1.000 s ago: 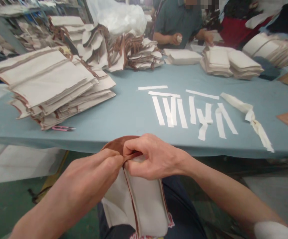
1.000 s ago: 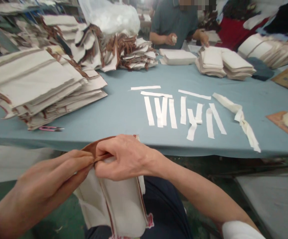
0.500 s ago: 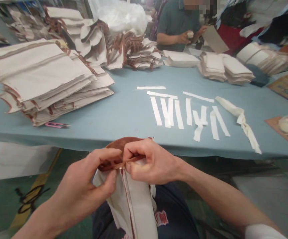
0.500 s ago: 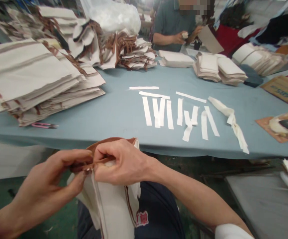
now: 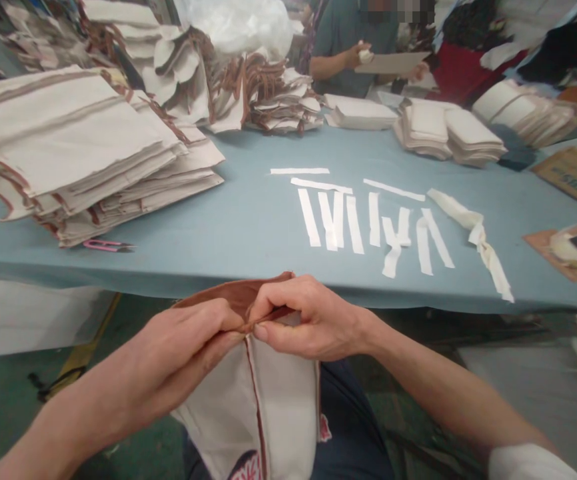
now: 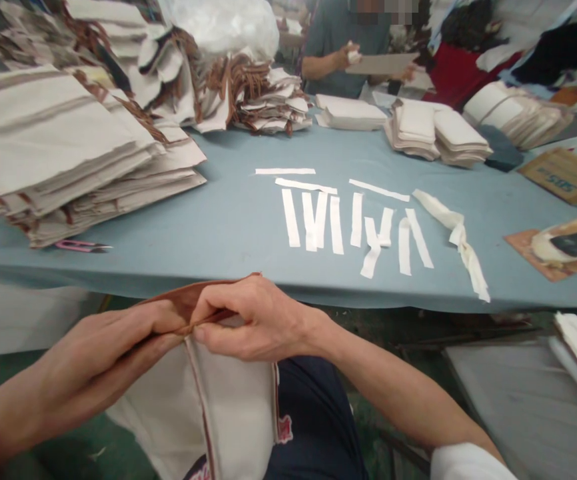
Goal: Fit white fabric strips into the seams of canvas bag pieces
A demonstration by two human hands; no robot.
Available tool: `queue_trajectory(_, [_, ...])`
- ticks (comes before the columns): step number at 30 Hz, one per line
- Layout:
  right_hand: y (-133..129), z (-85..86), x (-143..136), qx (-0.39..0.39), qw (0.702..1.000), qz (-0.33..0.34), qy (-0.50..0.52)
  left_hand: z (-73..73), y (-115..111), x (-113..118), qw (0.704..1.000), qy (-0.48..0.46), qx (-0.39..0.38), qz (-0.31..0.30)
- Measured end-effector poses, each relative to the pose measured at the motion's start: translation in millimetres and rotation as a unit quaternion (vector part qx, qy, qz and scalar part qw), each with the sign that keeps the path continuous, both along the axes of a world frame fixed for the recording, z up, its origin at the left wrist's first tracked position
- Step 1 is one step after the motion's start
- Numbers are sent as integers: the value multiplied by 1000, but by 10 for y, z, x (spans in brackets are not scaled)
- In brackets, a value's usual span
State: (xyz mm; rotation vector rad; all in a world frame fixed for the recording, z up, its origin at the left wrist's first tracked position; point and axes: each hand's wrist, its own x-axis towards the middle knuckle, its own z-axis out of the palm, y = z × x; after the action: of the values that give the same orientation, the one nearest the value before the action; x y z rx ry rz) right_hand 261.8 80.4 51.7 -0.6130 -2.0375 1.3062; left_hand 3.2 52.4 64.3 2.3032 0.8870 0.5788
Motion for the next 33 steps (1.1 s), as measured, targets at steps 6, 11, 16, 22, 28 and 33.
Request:
queue_trajectory(6, [58, -71, -61, -166, 973, 114, 110, 188, 5, -14, 991, -78, -112, -9])
queue_trajectory(11, [41, -78, 7, -74, 995, 56, 37, 237, 37, 14, 986, -32, -163, -9])
queue_trajectory(16, [2, 9, 24, -4, 1000, 15, 11, 256, 15, 137, 996, 15, -81, 34])
queue_trajectory(22, [30, 7, 63, -19, 999, 25, -18, 166, -103, 191, 997, 34, 61, 39])
queue_trajectory(28, [120, 13, 124, -63, 994, 84, 24, 177, -149, 260, 1000, 4, 25, 12])
queue_trajectory(33, [222, -121, 347, -15, 997, -14, -68, 130, -207, 160, 992, -54, 37, 109])
